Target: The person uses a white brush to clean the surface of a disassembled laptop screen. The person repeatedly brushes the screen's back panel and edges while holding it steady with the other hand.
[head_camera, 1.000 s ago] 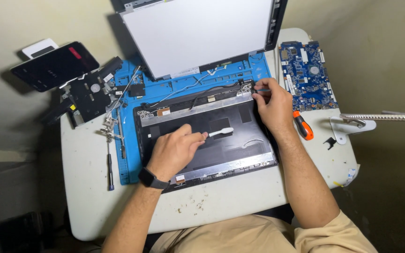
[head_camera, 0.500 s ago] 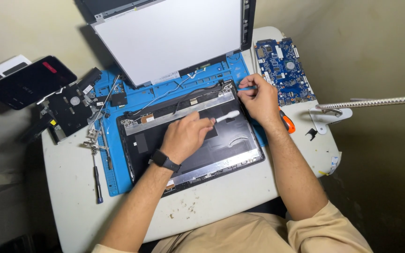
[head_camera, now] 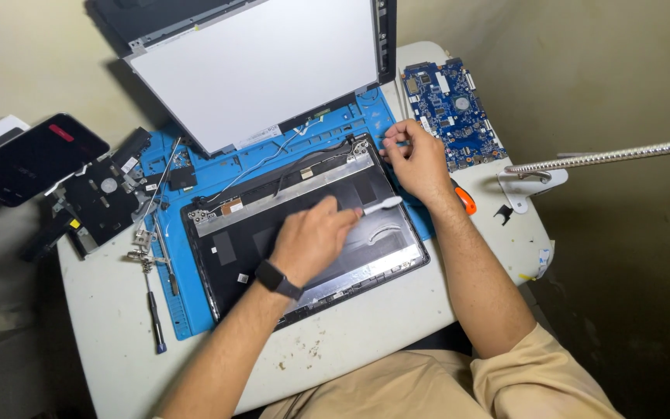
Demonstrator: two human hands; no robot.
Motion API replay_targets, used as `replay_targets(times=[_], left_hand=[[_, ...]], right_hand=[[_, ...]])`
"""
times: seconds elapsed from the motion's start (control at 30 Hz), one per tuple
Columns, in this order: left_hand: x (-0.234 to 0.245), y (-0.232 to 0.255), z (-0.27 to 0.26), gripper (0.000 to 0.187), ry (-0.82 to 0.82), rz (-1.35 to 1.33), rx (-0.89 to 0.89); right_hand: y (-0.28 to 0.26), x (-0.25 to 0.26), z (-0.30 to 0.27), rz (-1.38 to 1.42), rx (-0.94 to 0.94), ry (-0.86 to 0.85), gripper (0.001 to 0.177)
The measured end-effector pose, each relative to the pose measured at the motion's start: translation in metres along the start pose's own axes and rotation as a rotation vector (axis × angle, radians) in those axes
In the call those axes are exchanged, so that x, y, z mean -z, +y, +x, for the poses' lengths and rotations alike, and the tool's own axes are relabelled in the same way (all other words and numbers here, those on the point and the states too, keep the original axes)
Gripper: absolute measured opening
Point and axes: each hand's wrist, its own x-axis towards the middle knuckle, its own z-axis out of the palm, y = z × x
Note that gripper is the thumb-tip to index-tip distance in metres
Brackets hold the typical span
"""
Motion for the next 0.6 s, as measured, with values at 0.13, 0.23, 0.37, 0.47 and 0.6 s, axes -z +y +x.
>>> replay_targets(times=[0.13,0.23,0.37,0.47,0.6], left_hand=[[0.016,0.003,0.0,0.012,-0.104,-0.178,0.003],[0.016,-0.012,0.015,0.013,0.011,-0.133,0.064],[0.005,-0.03,0.035,0.022,0.187,0.042,0.135],[-0.012,-0.034,0.041,0.023,0.235,0.129,0.128],[-0.021,-0.031,0.039,0.024,0.209,0.115,0.111]], right_hand=[[-0.003,0.0,0.002,-0.009,-0.011,0.001,0.01],[0.001,0.0,0.002,-0.012,-0.003,0.003,0.011],[-0.001,-0.002,0.0,-0.02,0.074,0.053,0.014],[-0.002,-0.003,-0.002,-0.045,0.111,0.057,0.017],[0.0,-0.001,-0.001,-0.041,0.106,0.038,0.024]])
